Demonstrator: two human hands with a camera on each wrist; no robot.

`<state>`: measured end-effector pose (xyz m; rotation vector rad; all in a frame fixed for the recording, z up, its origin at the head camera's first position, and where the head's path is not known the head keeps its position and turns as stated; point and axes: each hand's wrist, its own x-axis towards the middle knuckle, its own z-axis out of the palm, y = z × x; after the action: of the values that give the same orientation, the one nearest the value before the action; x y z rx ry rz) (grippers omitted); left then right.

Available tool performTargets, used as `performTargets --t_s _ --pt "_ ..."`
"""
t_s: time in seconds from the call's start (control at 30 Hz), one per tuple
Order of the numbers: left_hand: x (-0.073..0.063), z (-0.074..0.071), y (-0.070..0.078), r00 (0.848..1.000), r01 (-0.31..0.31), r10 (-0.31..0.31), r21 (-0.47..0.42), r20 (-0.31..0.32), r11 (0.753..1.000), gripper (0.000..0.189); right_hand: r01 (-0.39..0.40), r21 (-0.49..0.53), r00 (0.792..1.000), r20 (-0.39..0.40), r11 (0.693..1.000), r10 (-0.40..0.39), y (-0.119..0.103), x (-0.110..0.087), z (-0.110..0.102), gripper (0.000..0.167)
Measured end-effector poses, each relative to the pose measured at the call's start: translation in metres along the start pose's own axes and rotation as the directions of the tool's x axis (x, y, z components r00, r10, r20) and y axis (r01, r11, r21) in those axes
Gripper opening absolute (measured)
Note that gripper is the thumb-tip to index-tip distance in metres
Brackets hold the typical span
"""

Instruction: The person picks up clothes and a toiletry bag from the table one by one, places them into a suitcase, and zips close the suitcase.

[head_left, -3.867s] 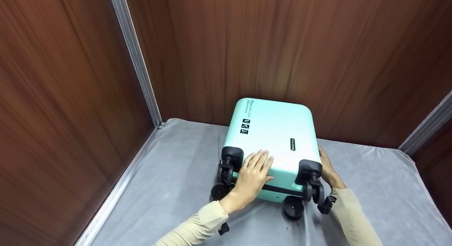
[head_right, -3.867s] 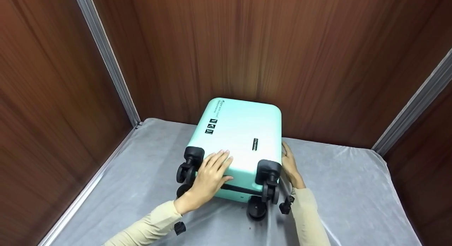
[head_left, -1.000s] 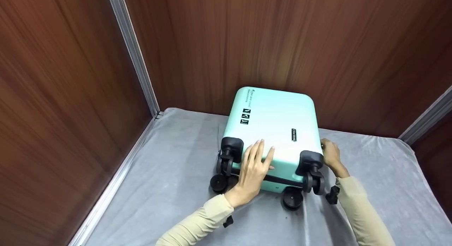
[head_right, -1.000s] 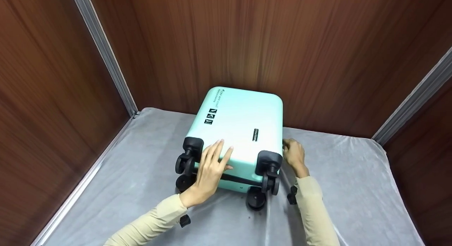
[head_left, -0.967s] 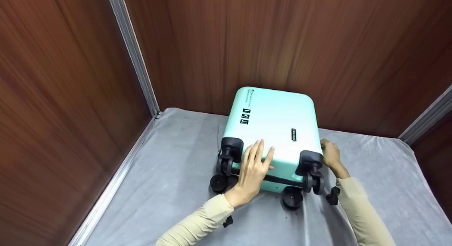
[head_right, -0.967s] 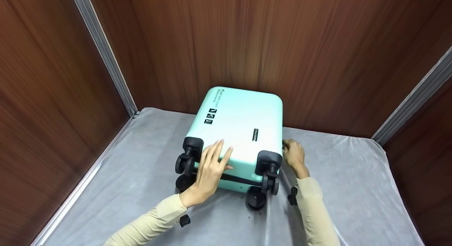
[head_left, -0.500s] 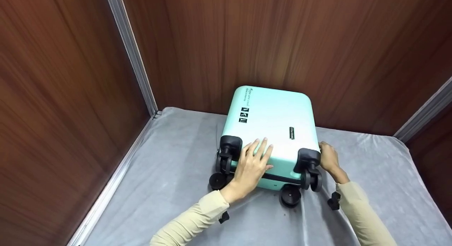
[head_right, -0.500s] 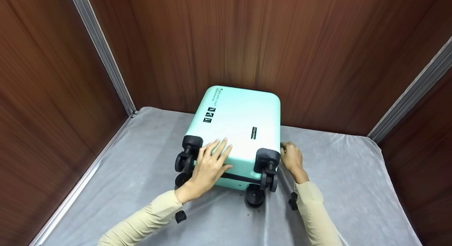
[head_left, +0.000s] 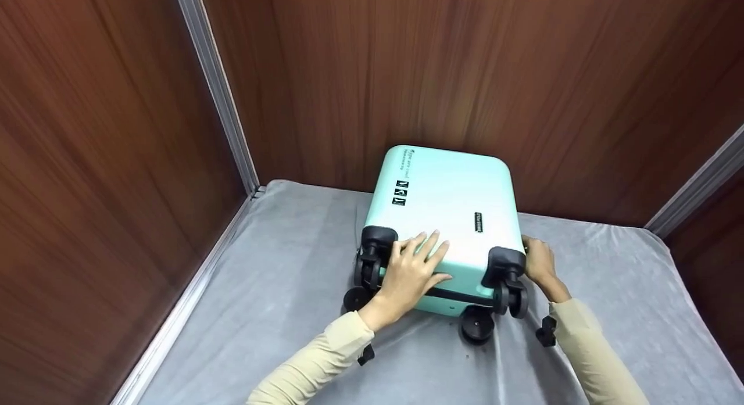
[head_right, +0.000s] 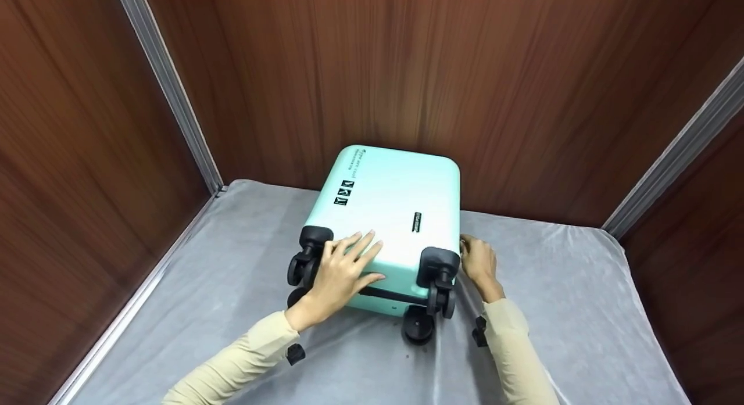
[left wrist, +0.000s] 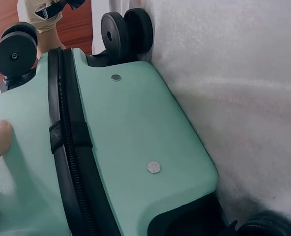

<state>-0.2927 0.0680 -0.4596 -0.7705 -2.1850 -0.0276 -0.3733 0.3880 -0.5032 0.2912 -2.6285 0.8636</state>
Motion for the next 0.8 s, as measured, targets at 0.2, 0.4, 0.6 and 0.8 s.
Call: performTargets --t_s 0.2,0.4,0.6,0.8 --pt "-0.002 0.003 0.001 1.0 0.001 0.0 0.068 -0.006 0.998 0.064 0.032 -0.01 0.999 0.015 0.999 -0.031 0.001 -0.001 0.0 0.015" --pt "0.001 0.004 0.004 0.999 0.001 0.004 0.155 -0.033 0.988 0.066 0.051 -0.032 0.999 -0.017 0.998 -0.052 0.004 -0.003 -0.003 0.011" --pt "0.002 0.003 0.006 0.999 0.015 -0.011 0.151 -0.03 0.988 0.067 0.076 -0.051 0.997 -0.019 0.996 -0.077 0.003 -0.009 -0.007 0.008" --pt "0.003 0.003 0.006 0.999 0.026 -0.022 0.146 -0.03 0.989 0.068 0.1 -0.073 0.994 -0.025 0.992 -0.102 0.0 -0.016 -0.009 0.006"
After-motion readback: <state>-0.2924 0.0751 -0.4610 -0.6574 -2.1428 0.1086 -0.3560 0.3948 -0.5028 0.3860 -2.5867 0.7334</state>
